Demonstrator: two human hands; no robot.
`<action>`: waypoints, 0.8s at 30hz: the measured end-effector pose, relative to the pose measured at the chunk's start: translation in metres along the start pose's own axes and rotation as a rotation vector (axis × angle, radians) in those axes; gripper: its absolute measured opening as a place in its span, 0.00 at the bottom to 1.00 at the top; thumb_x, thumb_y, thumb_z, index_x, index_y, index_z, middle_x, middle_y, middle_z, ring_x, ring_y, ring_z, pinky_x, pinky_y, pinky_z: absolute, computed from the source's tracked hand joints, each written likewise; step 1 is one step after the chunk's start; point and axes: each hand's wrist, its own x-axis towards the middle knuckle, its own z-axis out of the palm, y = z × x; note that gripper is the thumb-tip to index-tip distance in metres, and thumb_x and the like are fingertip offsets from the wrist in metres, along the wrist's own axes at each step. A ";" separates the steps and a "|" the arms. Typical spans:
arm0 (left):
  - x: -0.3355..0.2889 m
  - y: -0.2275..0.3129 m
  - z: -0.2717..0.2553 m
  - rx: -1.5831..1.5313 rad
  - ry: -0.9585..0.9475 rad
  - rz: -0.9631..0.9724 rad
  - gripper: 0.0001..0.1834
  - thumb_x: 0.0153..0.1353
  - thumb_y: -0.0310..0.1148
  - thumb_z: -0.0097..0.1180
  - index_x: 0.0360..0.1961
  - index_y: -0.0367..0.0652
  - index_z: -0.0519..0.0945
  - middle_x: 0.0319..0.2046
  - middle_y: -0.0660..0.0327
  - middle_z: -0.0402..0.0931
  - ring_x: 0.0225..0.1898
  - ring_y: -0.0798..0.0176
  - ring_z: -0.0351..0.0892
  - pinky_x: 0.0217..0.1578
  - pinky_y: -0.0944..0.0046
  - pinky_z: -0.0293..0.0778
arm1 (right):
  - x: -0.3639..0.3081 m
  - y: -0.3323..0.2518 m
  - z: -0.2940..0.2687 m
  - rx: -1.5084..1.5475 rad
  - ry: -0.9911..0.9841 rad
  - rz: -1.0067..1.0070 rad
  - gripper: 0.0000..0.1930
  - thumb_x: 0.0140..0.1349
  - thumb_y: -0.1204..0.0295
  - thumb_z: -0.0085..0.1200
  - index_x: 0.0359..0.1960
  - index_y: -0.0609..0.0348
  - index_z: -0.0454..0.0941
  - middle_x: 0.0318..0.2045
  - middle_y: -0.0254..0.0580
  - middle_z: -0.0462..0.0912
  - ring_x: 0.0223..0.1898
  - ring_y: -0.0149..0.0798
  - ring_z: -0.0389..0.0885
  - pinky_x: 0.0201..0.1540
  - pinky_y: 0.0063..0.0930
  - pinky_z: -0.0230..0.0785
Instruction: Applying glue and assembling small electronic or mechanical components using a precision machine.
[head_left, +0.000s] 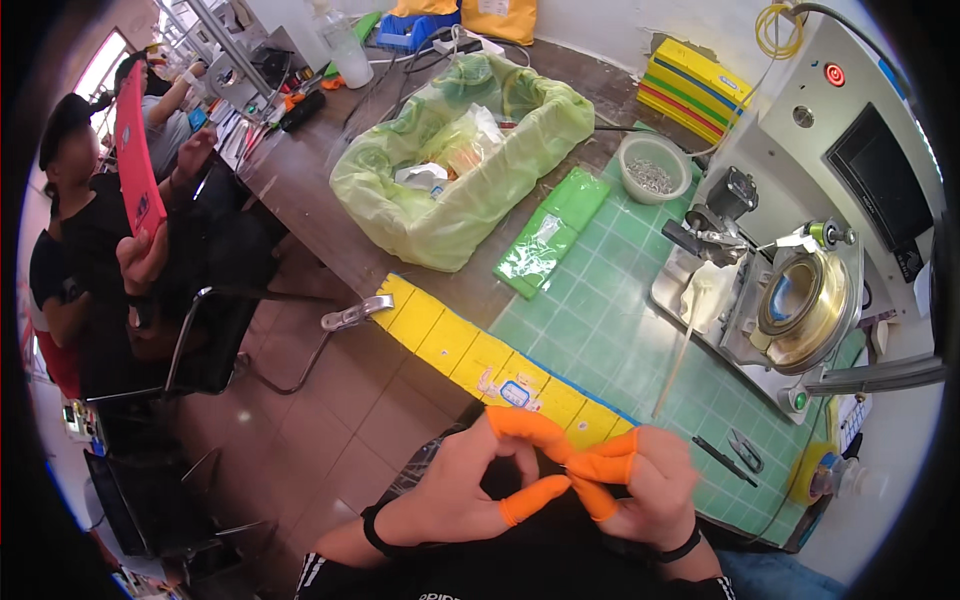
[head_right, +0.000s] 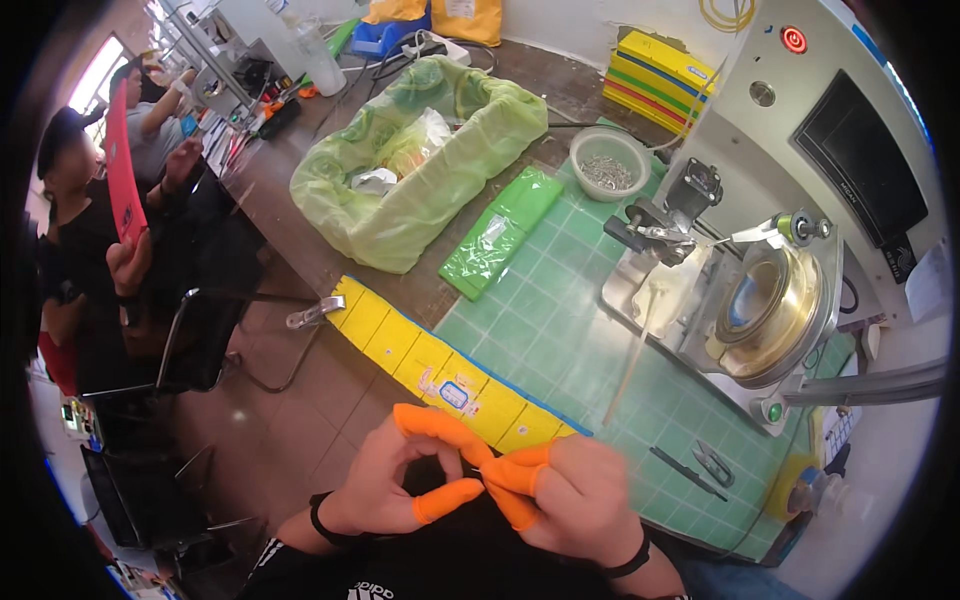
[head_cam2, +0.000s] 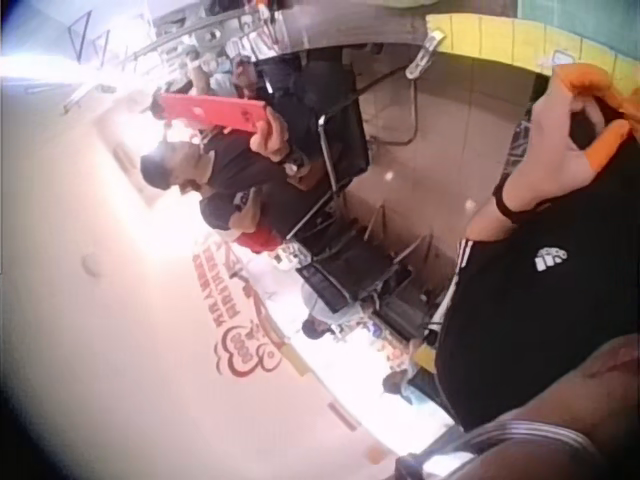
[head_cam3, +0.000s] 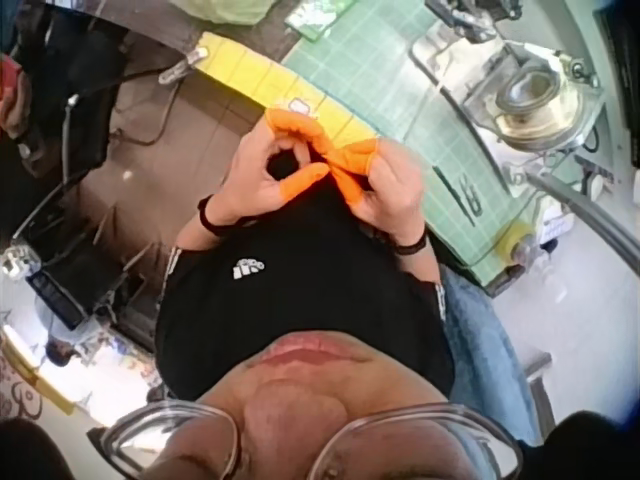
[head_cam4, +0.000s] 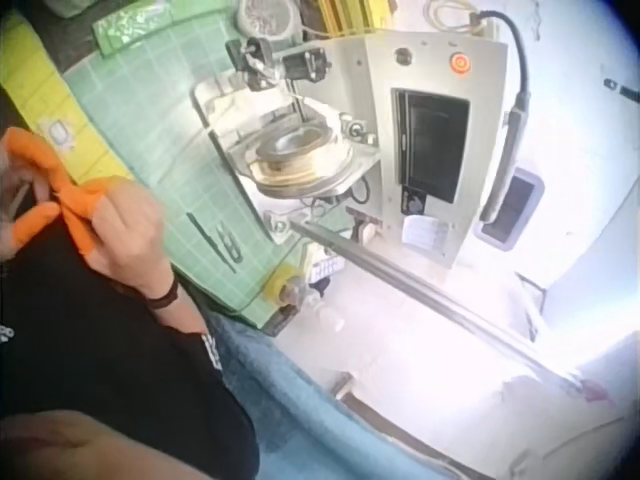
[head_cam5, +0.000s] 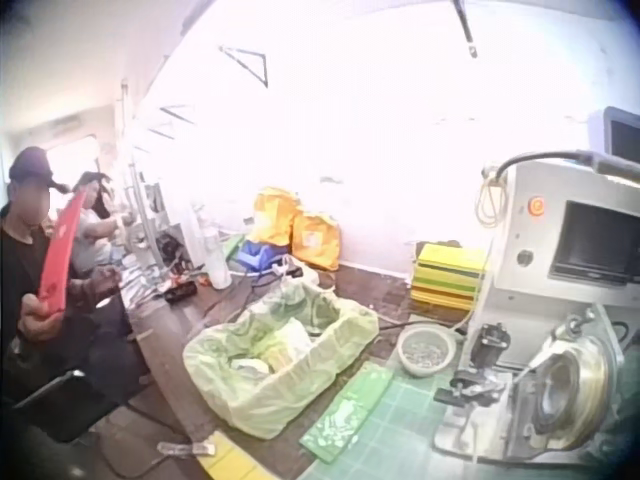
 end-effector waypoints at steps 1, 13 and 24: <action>-0.004 -0.003 -0.001 -0.075 0.086 -0.086 0.18 0.62 0.17 0.70 0.51 0.37 0.77 0.48 0.55 0.83 0.40 0.68 0.83 0.41 0.69 0.78 | 0.002 0.001 0.004 -0.001 -0.013 -0.015 0.13 0.46 0.74 0.77 0.33 0.55 0.86 0.29 0.36 0.86 0.21 0.38 0.78 0.24 0.31 0.67; 0.002 -0.015 -0.014 0.204 0.197 0.077 0.14 0.57 0.18 0.72 0.43 0.40 0.86 0.34 0.61 0.84 0.24 0.71 0.78 0.30 0.71 0.73 | 0.010 0.001 0.018 -0.127 -0.085 -0.026 0.10 0.52 0.71 0.73 0.30 0.58 0.82 0.25 0.37 0.79 0.21 0.40 0.76 0.23 0.34 0.66; -0.013 -0.014 -0.024 0.247 0.314 0.049 0.11 0.55 0.15 0.72 0.40 0.37 0.89 0.33 0.59 0.84 0.27 0.72 0.79 0.27 0.73 0.70 | 0.012 -0.005 0.033 0.054 -0.107 0.049 0.11 0.59 0.67 0.72 0.39 0.58 0.86 0.30 0.39 0.84 0.27 0.41 0.83 0.28 0.32 0.74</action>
